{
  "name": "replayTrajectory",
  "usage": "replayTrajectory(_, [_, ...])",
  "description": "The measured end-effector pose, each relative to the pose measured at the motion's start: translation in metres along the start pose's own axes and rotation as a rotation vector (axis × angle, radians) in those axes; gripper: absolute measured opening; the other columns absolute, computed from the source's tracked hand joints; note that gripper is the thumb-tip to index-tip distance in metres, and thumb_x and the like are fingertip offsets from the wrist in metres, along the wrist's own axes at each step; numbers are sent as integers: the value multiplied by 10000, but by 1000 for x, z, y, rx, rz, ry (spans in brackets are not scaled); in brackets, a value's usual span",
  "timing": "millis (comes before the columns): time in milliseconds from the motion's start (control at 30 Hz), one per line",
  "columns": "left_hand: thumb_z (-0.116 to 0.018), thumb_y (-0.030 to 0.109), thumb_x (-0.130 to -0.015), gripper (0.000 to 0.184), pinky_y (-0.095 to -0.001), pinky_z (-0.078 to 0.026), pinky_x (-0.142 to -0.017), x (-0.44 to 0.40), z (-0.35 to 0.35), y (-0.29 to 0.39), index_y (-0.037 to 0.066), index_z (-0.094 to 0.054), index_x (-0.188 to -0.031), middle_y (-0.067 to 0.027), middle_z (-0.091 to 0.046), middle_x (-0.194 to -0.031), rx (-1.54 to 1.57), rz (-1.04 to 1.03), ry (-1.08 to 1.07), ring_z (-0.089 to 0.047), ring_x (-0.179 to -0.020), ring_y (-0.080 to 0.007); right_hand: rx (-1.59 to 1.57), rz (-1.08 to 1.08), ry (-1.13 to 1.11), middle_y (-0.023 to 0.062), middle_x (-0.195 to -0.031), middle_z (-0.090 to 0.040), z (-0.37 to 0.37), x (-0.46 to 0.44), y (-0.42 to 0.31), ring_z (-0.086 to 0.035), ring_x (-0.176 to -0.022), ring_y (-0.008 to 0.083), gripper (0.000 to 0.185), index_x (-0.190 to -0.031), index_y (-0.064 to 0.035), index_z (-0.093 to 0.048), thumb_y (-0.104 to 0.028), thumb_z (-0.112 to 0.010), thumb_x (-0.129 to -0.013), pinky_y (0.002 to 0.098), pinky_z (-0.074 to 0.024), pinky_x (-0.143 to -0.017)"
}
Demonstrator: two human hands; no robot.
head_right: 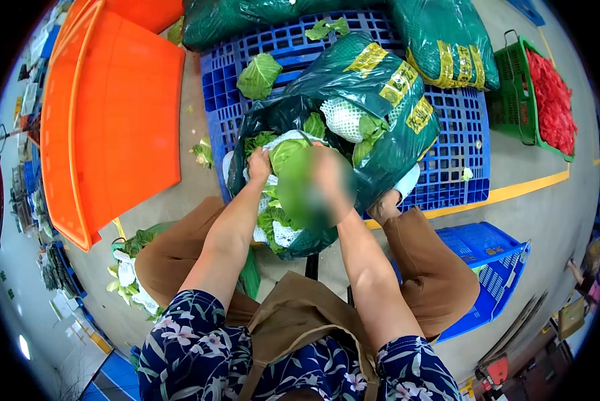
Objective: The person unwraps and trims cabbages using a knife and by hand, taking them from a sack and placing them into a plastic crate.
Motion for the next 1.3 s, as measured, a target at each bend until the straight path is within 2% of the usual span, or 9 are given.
replayTrajectory(167, [-600, 177, -844, 191, -480, -466, -730, -10, 38, 49, 24, -606, -958, -207, -635, -888, -158, -23, -97, -600, -858, -416, -211, -356, -81, 164, -1022, -626, 2, -21, 4, -555, -882, 263, 482, -1133, -28, -603, -20, -509, -661, 334, -436, -819])
replayTrajectory(233, [-616, 161, -810, 152, -474, -467, -750, 30, 118, 156, 45, -621, -908, -180, -631, -848, -44, -447, 460, -600, -818, -391, -170, -233, -9, 162, -1026, -623, 10, -20, -12, -559, -846, 278, 483, -1143, -26, -594, -21, -517, -667, 333, -444, -801])
replayTrajectory(367, [-655, 145, -768, 267, -427, -419, -858, 41, 2, 138, 61, -605, -1017, -144, -580, -1069, 68, -261, -227, -542, -1013, -326, -325, -361, -44, 169, -1199, -590, -2, -10, -3, -538, -1070, 319, 459, -1127, 4, -608, -40, -528, -678, 345, -408, -946])
replayTrajectory(567, [-685, 335, -759, 533, -454, -288, -969, 66, 5, 151, 90, -525, -1204, -94, -479, -1275, -175, -464, 96, -388, -1220, -282, -471, -501, 114, 211, -1092, -623, 8, -1, 14, -599, -1024, 298, 434, -1123, 43, -587, -33, -526, -701, 335, -450, -879])
replayTrajectory(700, [-742, 404, -687, 701, -489, -264, -959, 57, 8, 143, 114, -477, -1268, -67, -473, -1268, -226, -426, -138, -386, -1211, -286, -280, -419, 127, 194, -1222, -570, 9, -13, 42, -587, -1070, 310, 398, -1143, -22, -609, -62, -583, -748, 354, -449, -899])
replayTrajectory(767, [-738, 429, -696, 723, -492, -270, -963, 66, 13, 134, 126, -469, -1295, -70, -457, -1286, -247, -417, -180, -384, -1217, -286, -279, -644, 30, 181, -1304, -523, -7, -6, 82, -544, -1158, 313, 372, -1140, -52, -627, -140, -630, -779, 351, -438, -936])
replayTrajectory(1033, [-799, 283, -664, 746, -444, -330, -940, 144, 62, 109, 125, -474, -1316, -112, -445, -1263, -208, -430, -90, -427, -1202, -296, -4, -513, -308, 201, -1085, -631, -34, -15, 56, -632, -880, 356, 383, -1071, -48, -655, -322, -665, -803, 413, -486, -793])
replayTrajectory(1200, [-809, 328, -638, 786, -465, -433, -867, 151, 76, 88, 100, -453, -1301, -149, -435, -1285, -53, -290, -6, -473, -1150, -358, -805, -564, -457, 211, -1011, -629, -60, 14, 4, -617, -938, 323, 570, -1235, -35, -545, -321, -723, -774, 395, -475, -831])
replayTrajectory(1300, [-821, 381, -605, 886, -490, -400, -923, 135, 70, 94, 94, -398, -1329, -164, -404, -1318, -206, -113, -165, -444, -1188, -353, -274, -171, -303, 205, -1044, -587, -24, 22, -37, -571, -1008, 348, 561, -1228, -17, -543, -264, -736, -762, 394, -458, -861])
Point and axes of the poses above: each hand's wrist, its own x-axis away from the middle knuckle, its own z-axis out of the back of the hand, y = z × x, the point moved 10 cm from there along -x, towards the middle knuckle
